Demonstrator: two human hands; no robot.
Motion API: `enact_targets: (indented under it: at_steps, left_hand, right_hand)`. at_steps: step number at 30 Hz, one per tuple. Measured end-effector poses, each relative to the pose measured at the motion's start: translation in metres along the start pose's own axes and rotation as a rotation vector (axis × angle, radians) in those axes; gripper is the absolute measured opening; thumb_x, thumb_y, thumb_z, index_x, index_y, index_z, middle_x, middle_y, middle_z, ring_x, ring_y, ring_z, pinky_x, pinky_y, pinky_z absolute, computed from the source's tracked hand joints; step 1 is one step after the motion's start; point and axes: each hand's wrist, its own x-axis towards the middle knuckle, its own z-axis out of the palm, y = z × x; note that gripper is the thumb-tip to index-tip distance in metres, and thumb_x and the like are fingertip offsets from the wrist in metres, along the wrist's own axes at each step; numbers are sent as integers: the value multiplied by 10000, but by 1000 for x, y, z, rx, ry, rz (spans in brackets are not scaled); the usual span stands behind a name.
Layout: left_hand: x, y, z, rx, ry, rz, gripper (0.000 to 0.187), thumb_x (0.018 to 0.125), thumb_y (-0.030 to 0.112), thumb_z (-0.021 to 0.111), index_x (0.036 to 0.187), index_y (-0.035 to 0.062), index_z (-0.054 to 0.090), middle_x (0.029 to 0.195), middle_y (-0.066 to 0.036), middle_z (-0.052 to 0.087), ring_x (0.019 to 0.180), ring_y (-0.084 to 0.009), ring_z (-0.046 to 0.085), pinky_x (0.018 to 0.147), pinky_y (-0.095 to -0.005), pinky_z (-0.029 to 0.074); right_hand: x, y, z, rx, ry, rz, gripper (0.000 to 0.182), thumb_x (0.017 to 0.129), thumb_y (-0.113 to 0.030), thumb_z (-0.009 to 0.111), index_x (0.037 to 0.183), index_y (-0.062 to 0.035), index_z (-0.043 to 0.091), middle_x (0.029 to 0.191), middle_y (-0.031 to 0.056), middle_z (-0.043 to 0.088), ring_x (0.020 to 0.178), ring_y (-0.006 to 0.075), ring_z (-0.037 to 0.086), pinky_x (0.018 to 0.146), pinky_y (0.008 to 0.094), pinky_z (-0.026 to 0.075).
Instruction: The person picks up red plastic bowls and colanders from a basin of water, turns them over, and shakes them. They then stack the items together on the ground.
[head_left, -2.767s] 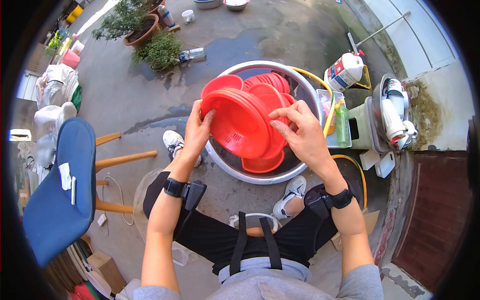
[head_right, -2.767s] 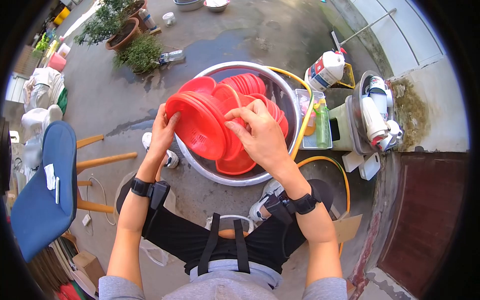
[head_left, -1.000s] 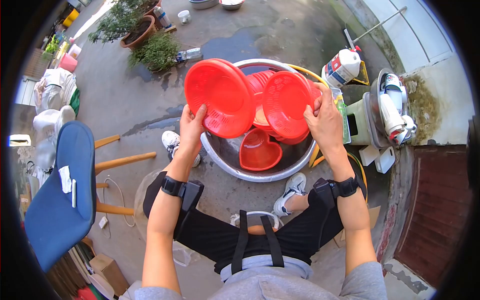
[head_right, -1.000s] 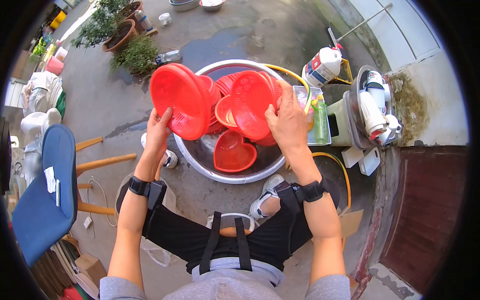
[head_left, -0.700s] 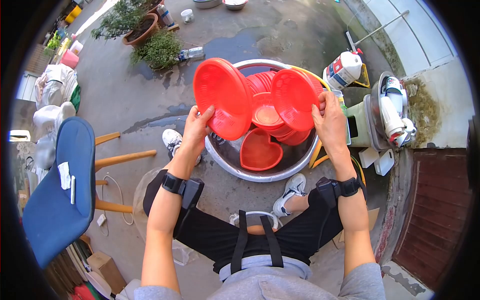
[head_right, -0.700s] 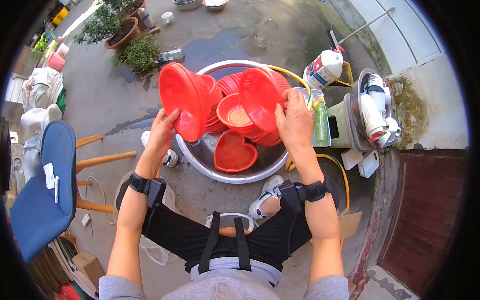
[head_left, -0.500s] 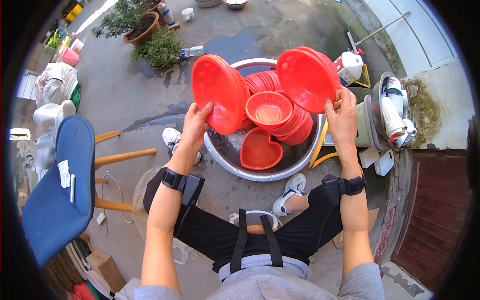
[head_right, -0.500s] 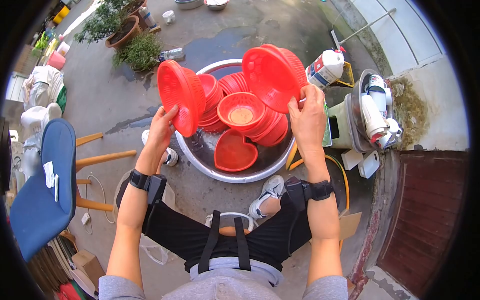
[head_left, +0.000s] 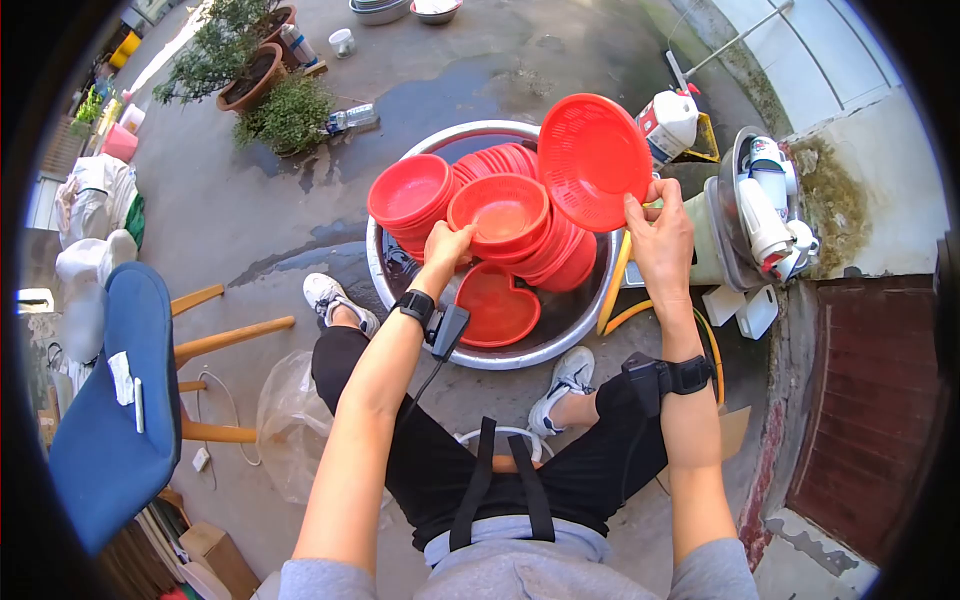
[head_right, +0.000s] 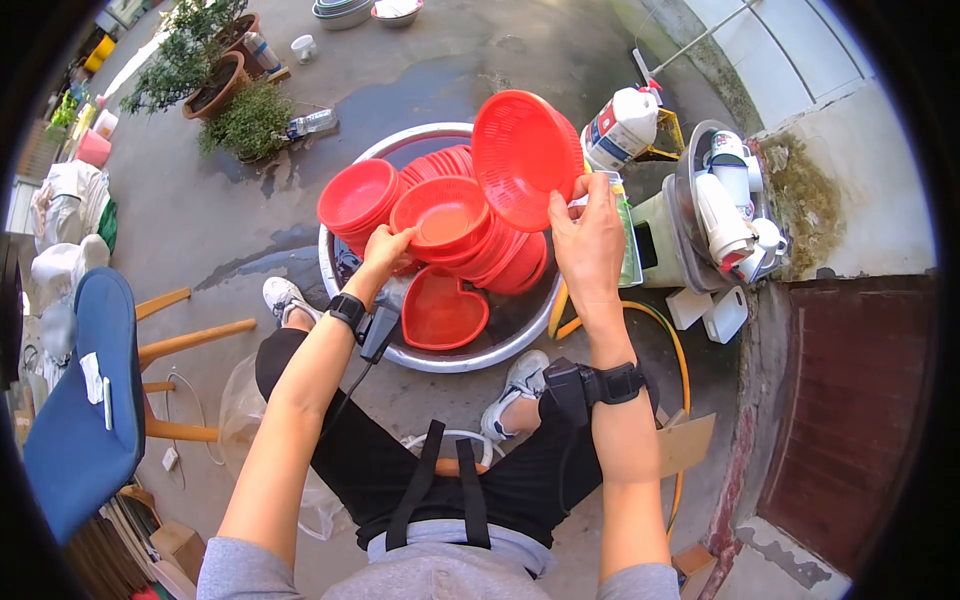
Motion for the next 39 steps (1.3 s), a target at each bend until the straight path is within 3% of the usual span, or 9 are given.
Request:
enact_targets:
  at_steps: [5, 7, 8, 17, 18, 25, 28, 32, 39]
  left_hand:
    - [7, -21, 19, 417, 396, 61, 641, 798, 422, 689, 1209, -48, 545, 1132, -261, 609, 904, -316, 674, 697, -385, 571]
    - [6, -21, 14, -145, -98, -246, 635, 816, 423, 673, 1203, -62, 539, 1117, -258, 616, 900, -328, 673, 711, -426, 577]
    - [7, -20, 15, -177, -122, -247, 531, 855, 340, 634, 1183, -70, 551, 1089, -234, 633, 878, -317, 680, 698, -433, 592]
    - [-27, 6, -9, -464, -55, -59, 310, 902, 100, 491, 1176, -30, 558, 1071, -151, 656, 880, -263, 688, 704, -382, 609]
    - [-32, 9, -18, -521, -102, -39, 256, 873, 64, 522, 1119, 9, 564, 1066, -123, 646, 945, -242, 663, 817, -384, 577]
    - [-72, 32, -77, -762, -359, -1, 183, 876, 65, 552, 1051, 20, 581, 1016, -72, 665, 897, -153, 666, 769, -285, 569]
    - [-99, 47, -80, -791, -411, 24, 181, 872, 68, 568, 1044, 17, 586, 946, -56, 672, 845, -134, 666, 728, -262, 566]
    - [-90, 34, -80, -884, -598, 27, 247, 870, 71, 554, 1107, 8, 588, 1022, -81, 685, 881, -171, 687, 747, -294, 586]
    - [-114, 44, -80, -745, -373, 124, 307, 891, 72, 541, 1196, 29, 543, 1094, -86, 662, 909, -182, 681, 747, -305, 578]
  right_hand:
    - [0, -4, -4, -1, 10, 12, 244, 844, -161, 661, 929, -23, 479, 865, 116, 562, 671, 231, 617, 617, 370, 485]
    - [0, -3, -3, 6, 9, 11, 242, 844, -157, 661, 928, -21, 479, 864, 118, 559, 672, 233, 615, 617, 371, 485]
    - [0, -3, -3, 12, 6, 9, 240, 843, -153, 660, 926, -20, 479, 863, 121, 556, 674, 235, 614, 617, 372, 485]
    - [0, -7, 2, 13, 39, -53, 237, 837, -141, 668, 921, -18, 484, 865, 128, 548, 696, 254, 605, 639, 390, 478]
    - [-1, -7, 4, 17, 39, -55, 237, 837, -141, 668, 921, -18, 484, 865, 128, 548, 696, 254, 605, 639, 390, 478]
    - [-6, 10, 31, -103, -27, -48, 276, 823, -191, 690, 931, -37, 488, 825, 130, 560, 732, 288, 599, 672, 431, 467]
    - [-12, 11, 45, 346, -273, 156, 263, 867, -174, 669, 918, -23, 461, 792, 126, 618, 684, 211, 672, 566, 349, 508]
    - [-23, -7, 52, 420, -322, 189, 247, 875, -161, 661, 926, -20, 466, 746, 110, 619, 695, 205, 688, 556, 310, 517]
    - [-16, -7, 53, 367, -113, -17, 234, 875, -145, 655, 934, -11, 472, 829, 107, 617, 696, 176, 679, 616, 283, 535]
